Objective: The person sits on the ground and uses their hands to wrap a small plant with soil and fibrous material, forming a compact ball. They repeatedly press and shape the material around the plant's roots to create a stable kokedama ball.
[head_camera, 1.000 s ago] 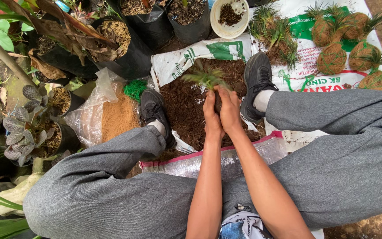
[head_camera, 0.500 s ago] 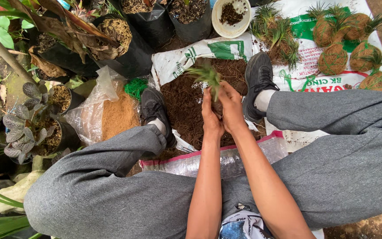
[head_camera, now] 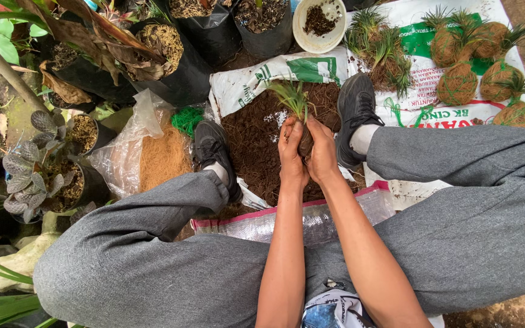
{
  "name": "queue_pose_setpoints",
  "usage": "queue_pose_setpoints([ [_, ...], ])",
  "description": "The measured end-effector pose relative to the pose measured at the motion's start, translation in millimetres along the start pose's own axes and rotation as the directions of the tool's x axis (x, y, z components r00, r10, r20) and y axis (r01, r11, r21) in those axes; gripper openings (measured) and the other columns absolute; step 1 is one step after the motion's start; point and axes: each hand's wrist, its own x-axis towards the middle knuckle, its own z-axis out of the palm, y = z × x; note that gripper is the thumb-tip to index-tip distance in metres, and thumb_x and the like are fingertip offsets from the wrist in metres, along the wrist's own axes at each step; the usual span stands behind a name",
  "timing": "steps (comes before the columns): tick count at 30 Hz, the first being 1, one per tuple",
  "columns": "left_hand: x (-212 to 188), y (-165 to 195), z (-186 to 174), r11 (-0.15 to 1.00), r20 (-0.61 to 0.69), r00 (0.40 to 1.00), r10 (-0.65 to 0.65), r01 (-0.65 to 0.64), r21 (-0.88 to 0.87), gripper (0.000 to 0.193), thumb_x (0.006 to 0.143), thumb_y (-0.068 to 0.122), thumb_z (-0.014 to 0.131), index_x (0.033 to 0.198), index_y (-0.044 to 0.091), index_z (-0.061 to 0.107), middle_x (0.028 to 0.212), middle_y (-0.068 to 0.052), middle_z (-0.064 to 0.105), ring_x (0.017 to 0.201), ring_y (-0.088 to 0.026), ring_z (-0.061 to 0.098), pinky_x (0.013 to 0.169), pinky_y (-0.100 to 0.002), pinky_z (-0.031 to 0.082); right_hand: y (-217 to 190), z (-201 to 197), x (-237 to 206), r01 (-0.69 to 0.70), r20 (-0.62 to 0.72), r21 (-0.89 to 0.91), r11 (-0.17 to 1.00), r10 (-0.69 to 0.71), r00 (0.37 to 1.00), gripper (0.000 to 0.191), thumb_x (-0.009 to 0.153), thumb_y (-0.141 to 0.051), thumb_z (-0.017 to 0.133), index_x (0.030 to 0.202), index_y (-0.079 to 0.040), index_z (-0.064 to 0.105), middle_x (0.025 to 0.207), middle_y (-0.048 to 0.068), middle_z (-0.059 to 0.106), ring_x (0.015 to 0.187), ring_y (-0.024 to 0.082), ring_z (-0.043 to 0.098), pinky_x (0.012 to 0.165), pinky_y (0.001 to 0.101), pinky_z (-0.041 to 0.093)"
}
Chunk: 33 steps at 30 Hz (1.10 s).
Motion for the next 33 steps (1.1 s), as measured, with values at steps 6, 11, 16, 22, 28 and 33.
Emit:
queue_pose_setpoints([
  [6, 1, -5, -3, 0.983, 0.085, 0.986, 0.144, -0.153, 0.104, 0.038, 0.105, 0.025, 0.070, 0.131, -0.001, 0.058, 0.116, -0.005, 0.061, 0.106, -0.011, 0.058, 0.095, -0.027, 0.048, 8, -2, 1, 0.122, 0.072, -0.116, 0.986, -0.114, 0.991, 0.028, 0.111, -0.023, 0.052, 0.115, 0.000, 0.068, 0.105, 0.004, 0.068, 0.098, 0.011, 0.060, 0.092, 0.0285, 0.048],
  [11, 1, -4, -3, 0.999, 0.021, 0.999, 0.037, -0.037, -0.031, 0.042, 0.099, 0.027, 0.069, 0.132, 0.003, 0.057, 0.116, -0.005, 0.063, 0.106, -0.014, 0.060, 0.094, -0.031, 0.049, 0, -2, -2, 0.068, 0.126, -0.071, 0.995, -0.059, 0.990, 0.024, 0.106, -0.021, 0.058, 0.113, -0.001, 0.069, 0.104, 0.003, 0.069, 0.096, 0.011, 0.060, 0.088, 0.0287, 0.047],
  [16, -1, -2, 0, 1.000, 0.070, 0.997, 0.018, -0.019, 0.008, 0.044, 0.101, 0.028, 0.067, 0.134, 0.001, 0.057, 0.119, -0.006, 0.064, 0.109, -0.016, 0.061, 0.096, -0.033, 0.049, -1, 0, -3, 0.057, 0.075, -0.055, 0.997, -0.053, 0.996, 0.023, 0.107, -0.021, 0.058, 0.113, -0.002, 0.069, 0.102, 0.002, 0.069, 0.095, 0.011, 0.060, 0.086, 0.0288, 0.049],
  [22, -2, -4, -3, 0.992, 0.080, 0.992, 0.098, -0.104, 0.078, 0.044, 0.104, 0.030, 0.065, 0.137, 0.001, 0.058, 0.123, -0.008, 0.065, 0.112, -0.016, 0.061, 0.099, -0.033, 0.050, 1, 8, -5, 0.186, 0.082, -0.123, 0.975, -0.177, 0.981, 0.025, 0.111, -0.022, 0.057, 0.111, 0.000, 0.069, 0.104, 0.003, 0.067, 0.097, 0.010, 0.059, 0.089, 0.0284, 0.049],
  [28, -6, -8, -15, 0.986, 0.041, 0.998, 0.049, -0.054, 0.157, 0.052, 0.104, 0.039, 0.058, 0.140, 0.001, 0.057, 0.125, -0.008, 0.065, 0.111, -0.016, 0.062, 0.097, -0.034, 0.051, 0, 10, -8, 0.048, -0.046, -0.057, 0.997, -0.051, 0.998, 0.025, 0.106, -0.025, 0.050, 0.106, -0.006, 0.067, 0.094, 0.003, 0.066, 0.085, 0.011, 0.060, 0.077, 0.0289, 0.051],
  [33, -6, 2, -15, 0.859, 0.009, 0.991, 0.131, -0.118, 0.497, 0.056, 0.107, 0.041, 0.057, 0.141, -0.004, 0.059, 0.125, -0.016, 0.068, 0.110, -0.022, 0.063, 0.096, -0.036, 0.051, 15, 15, -8, 0.155, -0.018, -0.259, 0.953, -0.165, 0.986, 0.025, 0.109, -0.020, 0.052, 0.106, -0.002, 0.068, 0.096, 0.002, 0.064, 0.088, 0.009, 0.057, 0.079, 0.0271, 0.048],
])
